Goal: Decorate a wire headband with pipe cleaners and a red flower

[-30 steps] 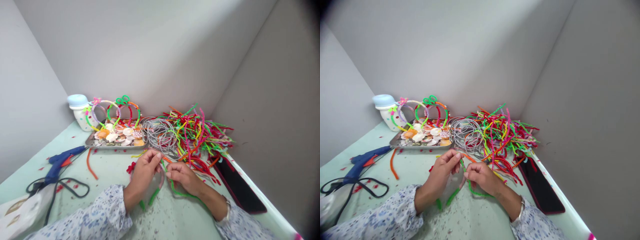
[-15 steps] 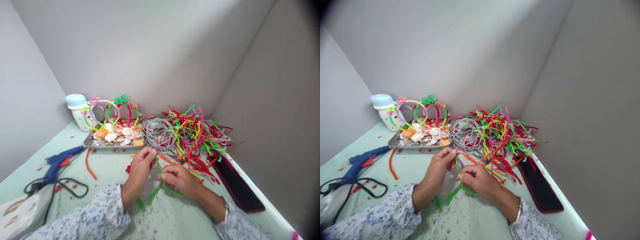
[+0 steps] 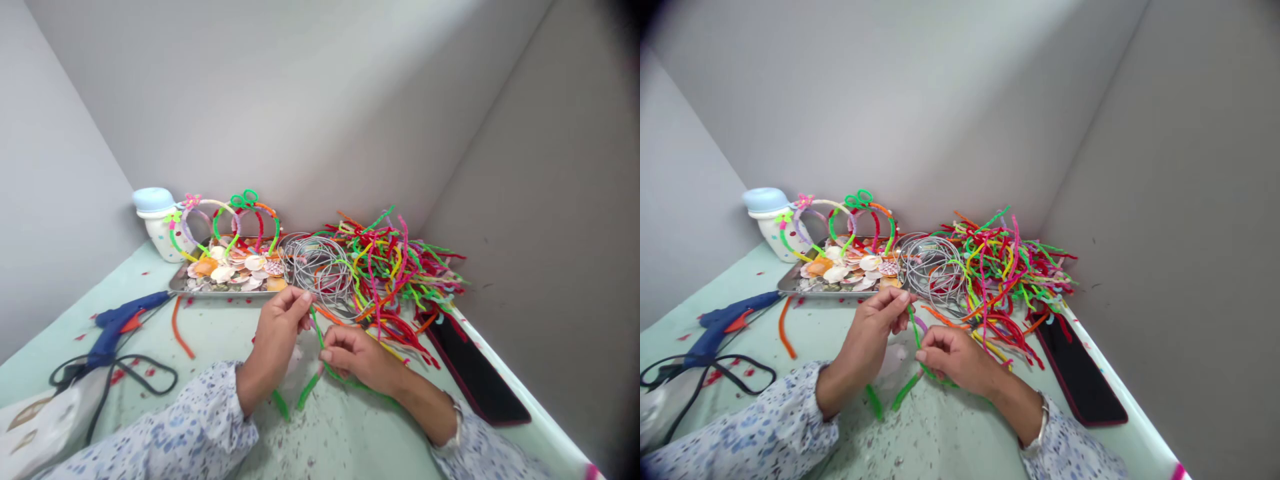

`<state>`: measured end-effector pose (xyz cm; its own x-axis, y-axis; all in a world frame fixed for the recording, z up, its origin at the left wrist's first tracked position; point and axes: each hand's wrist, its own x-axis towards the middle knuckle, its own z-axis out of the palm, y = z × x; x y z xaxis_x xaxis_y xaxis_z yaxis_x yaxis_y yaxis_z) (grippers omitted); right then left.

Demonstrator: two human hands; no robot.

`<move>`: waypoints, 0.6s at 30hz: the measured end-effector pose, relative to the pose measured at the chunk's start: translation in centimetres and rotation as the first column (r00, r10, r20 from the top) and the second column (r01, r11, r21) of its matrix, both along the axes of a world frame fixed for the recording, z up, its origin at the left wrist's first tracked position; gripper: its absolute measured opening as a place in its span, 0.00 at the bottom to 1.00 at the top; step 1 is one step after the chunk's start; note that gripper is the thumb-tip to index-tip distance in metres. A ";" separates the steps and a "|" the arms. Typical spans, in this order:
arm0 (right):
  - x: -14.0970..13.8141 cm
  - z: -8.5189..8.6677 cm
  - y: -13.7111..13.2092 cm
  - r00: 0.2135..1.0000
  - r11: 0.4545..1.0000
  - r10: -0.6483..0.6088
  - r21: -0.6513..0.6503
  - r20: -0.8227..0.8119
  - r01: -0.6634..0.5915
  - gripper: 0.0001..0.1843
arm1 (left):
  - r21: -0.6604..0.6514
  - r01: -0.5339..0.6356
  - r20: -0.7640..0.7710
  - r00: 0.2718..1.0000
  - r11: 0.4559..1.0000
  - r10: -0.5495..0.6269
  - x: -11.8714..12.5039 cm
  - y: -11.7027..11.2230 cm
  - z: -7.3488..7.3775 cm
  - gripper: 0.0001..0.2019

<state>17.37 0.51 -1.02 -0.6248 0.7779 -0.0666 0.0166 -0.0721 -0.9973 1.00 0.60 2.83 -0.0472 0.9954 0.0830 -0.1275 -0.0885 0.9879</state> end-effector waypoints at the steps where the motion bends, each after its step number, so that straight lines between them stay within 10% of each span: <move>1: 0.0 0.1 -0.1 1.000 1.000 0.011 -0.009 -0.009 -0.011 0.14 | -0.001 -0.001 0.006 1.000 1.000 0.001 0.0 0.0 0.1 0.11; 18: -0.1 0.6 -0.2 1.000 0.996 0.016 -0.091 0.003 -0.016 0.16 | 0.104 -0.039 0.066 0.997 0.994 0.032 -1.1 0.6 1.3 0.09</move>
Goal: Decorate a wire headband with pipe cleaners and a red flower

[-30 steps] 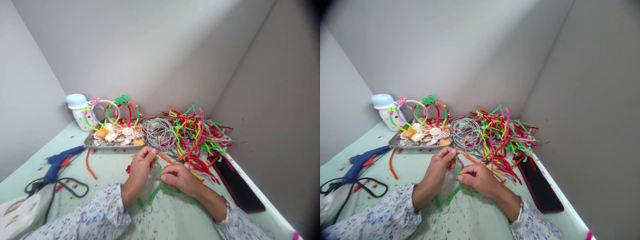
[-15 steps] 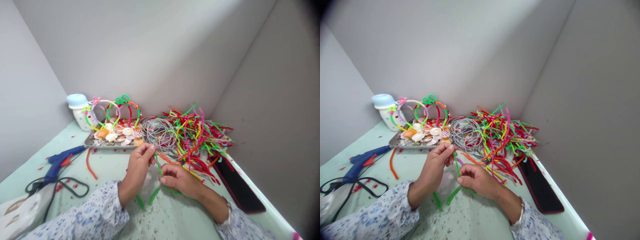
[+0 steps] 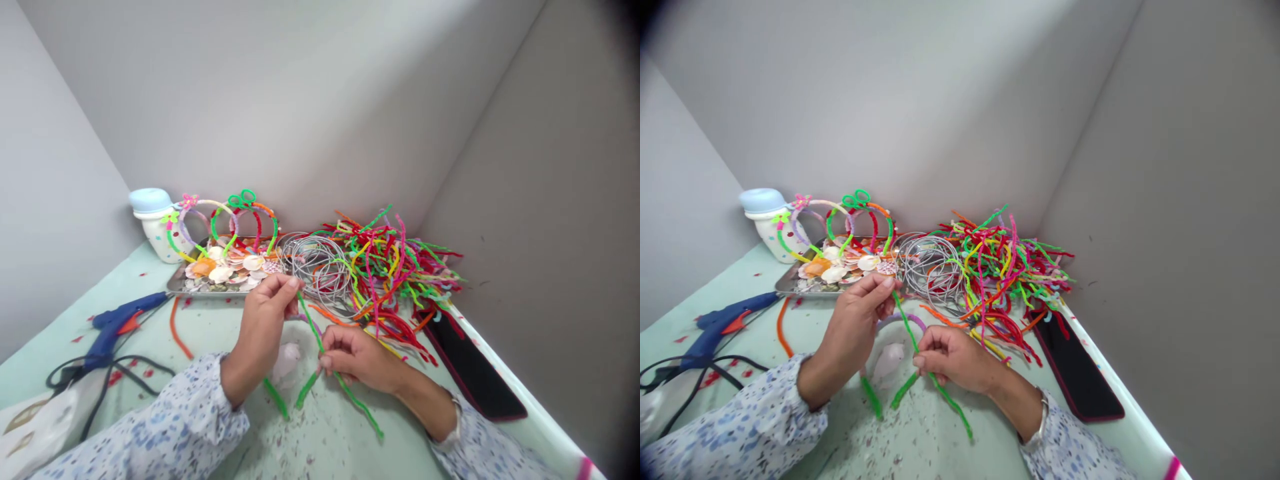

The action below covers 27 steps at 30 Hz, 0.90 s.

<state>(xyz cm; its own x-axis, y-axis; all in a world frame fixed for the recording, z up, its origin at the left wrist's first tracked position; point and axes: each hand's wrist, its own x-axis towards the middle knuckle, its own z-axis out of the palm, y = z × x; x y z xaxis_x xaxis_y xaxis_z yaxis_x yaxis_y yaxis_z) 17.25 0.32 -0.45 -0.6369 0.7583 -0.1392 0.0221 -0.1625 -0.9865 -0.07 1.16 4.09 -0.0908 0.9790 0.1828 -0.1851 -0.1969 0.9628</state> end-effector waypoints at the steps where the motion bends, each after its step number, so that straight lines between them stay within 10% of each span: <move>1: 0.0 0.0 0.0 1.000 1.000 -0.008 -0.013 -0.011 0.008 0.16 | -0.001 -0.001 0.005 1.000 1.000 0.001 0.0 0.0 0.1 0.09; 27: 0.2 -0.5 0.0 0.980 0.977 0.199 -0.087 0.026 -0.196 0.13 | 0.052 -0.128 0.023 0.992 0.990 0.127 -0.9 0.5 1.4 0.08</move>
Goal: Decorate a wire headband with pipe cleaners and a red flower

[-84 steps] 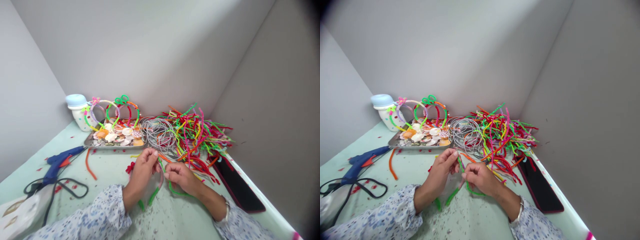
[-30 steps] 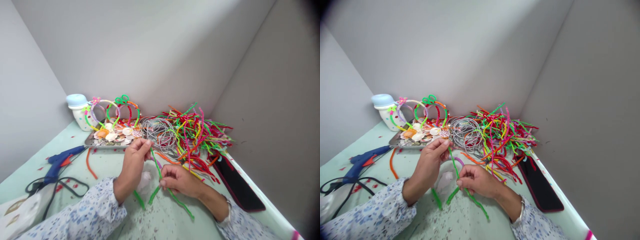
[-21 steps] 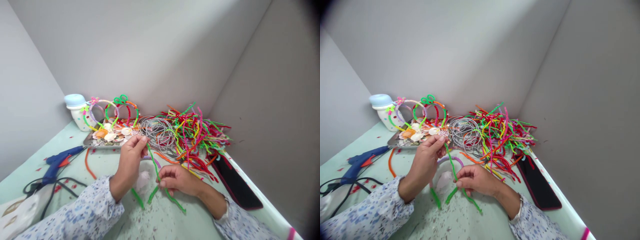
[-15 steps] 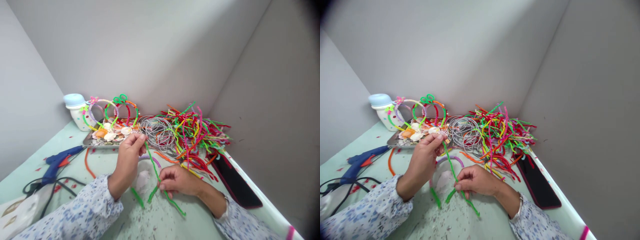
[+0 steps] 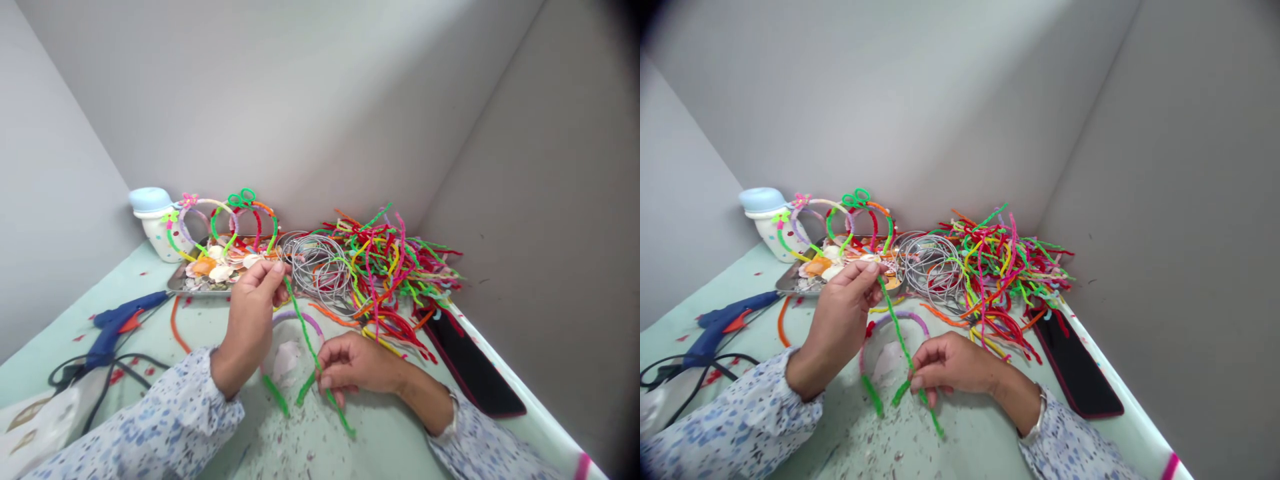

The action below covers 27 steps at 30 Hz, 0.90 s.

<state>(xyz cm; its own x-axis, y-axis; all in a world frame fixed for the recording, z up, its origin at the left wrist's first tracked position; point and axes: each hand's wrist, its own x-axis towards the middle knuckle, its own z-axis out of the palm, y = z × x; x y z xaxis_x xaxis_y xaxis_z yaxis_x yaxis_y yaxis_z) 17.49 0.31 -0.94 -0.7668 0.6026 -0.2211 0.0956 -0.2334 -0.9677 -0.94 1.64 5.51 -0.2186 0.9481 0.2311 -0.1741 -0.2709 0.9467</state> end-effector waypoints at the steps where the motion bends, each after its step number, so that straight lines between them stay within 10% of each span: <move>1: 0.0 -0.1 0.0 1.000 1.000 0.001 -0.008 0.008 -0.001 0.13 | 0.002 -0.006 0.000 1.000 1.000 0.006 0.0 0.0 0.0 0.08; 19: 0.1 -0.1 -0.3 0.998 0.998 0.041 0.047 0.055 -0.044 0.17 | 0.020 -0.016 0.019 1.000 1.000 0.015 0.0 0.1 0.4 0.09; 27: 0.3 -0.5 0.8 0.909 0.940 -0.267 0.122 -0.320 0.319 0.22 | -0.217 0.300 0.005 0.952 0.929 -0.306 2.6 -2.1 -2.0 0.10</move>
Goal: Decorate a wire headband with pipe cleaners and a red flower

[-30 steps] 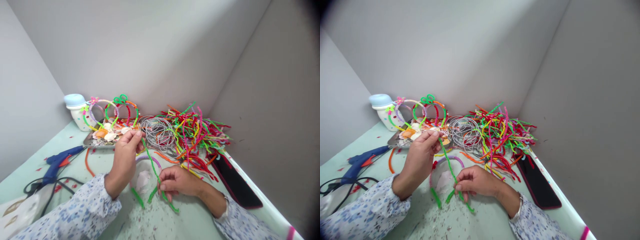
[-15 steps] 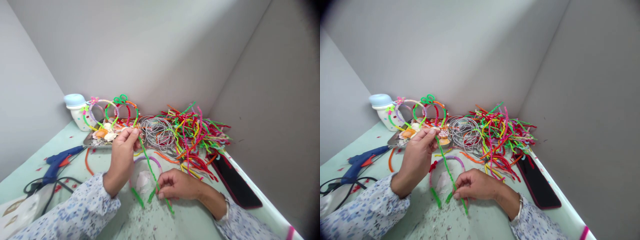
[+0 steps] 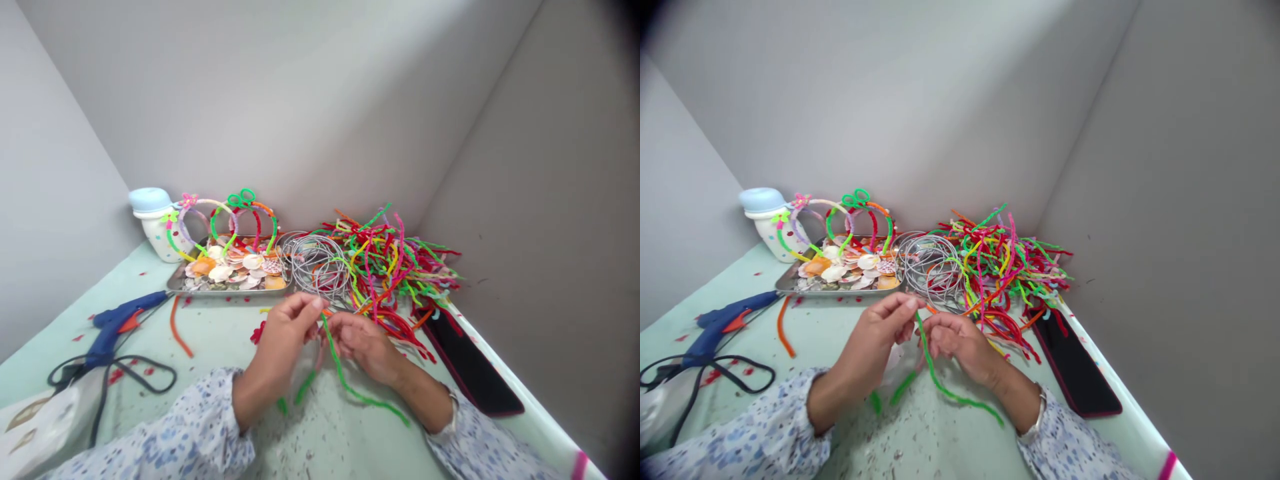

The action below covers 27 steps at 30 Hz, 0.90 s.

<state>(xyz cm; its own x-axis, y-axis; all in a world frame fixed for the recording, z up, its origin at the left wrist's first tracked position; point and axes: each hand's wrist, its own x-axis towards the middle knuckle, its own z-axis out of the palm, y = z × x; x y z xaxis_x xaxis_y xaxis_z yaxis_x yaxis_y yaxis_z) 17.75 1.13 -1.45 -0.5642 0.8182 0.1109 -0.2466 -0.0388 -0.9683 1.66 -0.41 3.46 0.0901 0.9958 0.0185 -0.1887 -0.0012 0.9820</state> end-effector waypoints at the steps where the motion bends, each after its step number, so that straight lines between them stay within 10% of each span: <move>1: -0.1 0.1 -0.1 1.000 0.999 -0.027 0.018 0.014 0.027 0.19 | -0.015 0.018 0.004 1.000 1.000 -0.018 0.2 -0.2 -0.3 0.10; 16: -0.2 -0.8 0.6 0.915 0.922 -0.381 -0.020 0.131 0.387 0.11 | 0.104 0.025 -0.248 0.969 0.994 0.002 0.2 -0.2 -2.4 0.06; 27: -0.3 -0.4 0.2 0.944 0.943 -0.313 -0.083 0.107 0.322 0.08 | 0.108 -0.014 -0.287 0.957 0.994 0.045 0.2 -0.3 -2.5 0.07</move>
<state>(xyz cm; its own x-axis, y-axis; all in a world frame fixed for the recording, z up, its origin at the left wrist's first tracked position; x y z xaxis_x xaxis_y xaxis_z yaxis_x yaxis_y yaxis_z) 17.47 1.38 -1.85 -0.2774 0.9606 -0.0184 -0.1724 -0.0686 -0.9826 1.86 -0.68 0.91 0.0777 0.9920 0.0992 0.1046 -0.1071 0.9887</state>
